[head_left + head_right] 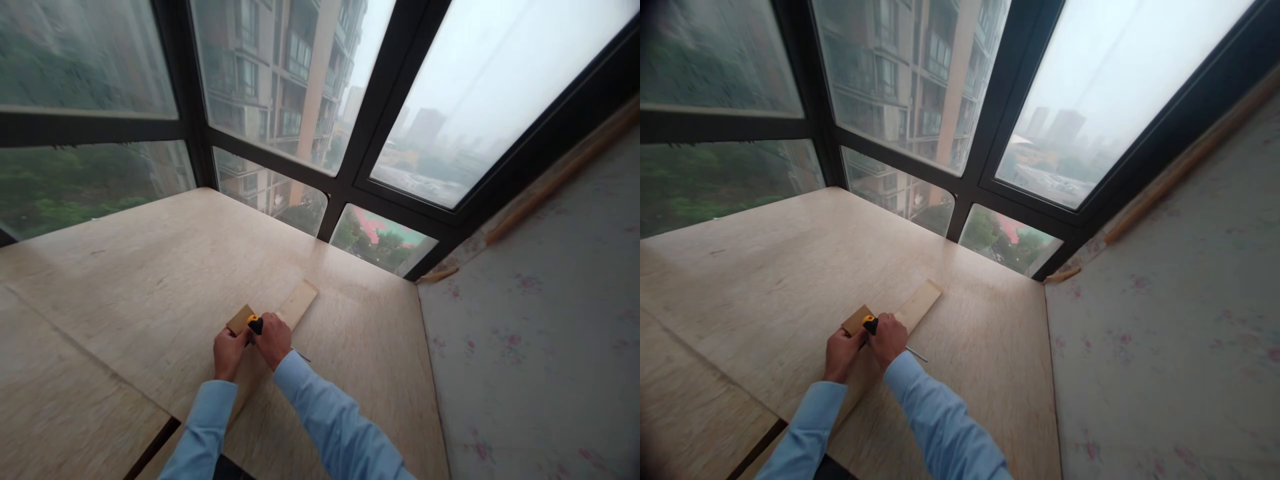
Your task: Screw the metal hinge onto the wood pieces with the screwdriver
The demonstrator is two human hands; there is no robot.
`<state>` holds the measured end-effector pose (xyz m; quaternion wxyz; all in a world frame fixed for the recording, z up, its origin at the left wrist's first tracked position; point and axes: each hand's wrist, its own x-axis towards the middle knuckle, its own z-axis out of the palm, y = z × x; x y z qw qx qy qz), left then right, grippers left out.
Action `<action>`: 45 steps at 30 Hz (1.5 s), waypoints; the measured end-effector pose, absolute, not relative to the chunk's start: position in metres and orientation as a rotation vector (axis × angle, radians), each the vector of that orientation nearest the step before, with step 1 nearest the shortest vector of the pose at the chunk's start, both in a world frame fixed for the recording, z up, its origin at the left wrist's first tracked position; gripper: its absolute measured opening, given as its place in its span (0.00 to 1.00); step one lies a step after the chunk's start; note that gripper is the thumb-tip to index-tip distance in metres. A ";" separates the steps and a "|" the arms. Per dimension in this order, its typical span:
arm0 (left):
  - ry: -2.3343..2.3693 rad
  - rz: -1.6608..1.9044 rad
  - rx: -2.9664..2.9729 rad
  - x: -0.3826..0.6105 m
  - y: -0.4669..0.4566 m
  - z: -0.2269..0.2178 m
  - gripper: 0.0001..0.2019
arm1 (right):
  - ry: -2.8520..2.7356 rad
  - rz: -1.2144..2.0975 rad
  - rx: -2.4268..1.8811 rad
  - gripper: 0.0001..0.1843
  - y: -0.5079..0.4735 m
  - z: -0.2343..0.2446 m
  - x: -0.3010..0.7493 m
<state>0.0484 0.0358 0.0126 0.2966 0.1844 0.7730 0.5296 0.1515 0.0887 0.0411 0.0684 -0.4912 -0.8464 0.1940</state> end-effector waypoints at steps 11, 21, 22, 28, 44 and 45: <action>2.150 1.495 0.505 0.038 0.034 0.012 0.10 | -2.611 0.576 -1.422 0.13 0.086 0.047 0.134; 2.226 1.520 0.519 0.024 0.045 -0.002 0.08 | -2.660 0.495 -1.329 0.07 0.088 0.045 0.120; 2.202 1.540 0.511 0.022 0.045 -0.003 0.09 | -2.662 0.490 -1.326 0.07 0.089 0.045 0.118; 2.016 1.645 0.397 0.012 0.049 -0.009 0.12 | -2.675 0.496 -1.332 0.09 0.098 0.043 0.107; 1.798 1.762 0.266 0.012 0.050 -0.025 0.17 | -2.688 0.445 -1.378 0.08 0.105 0.041 0.108; 1.799 1.761 0.255 0.012 0.051 -0.024 0.16 | -2.695 0.435 -1.365 0.07 0.104 0.041 0.108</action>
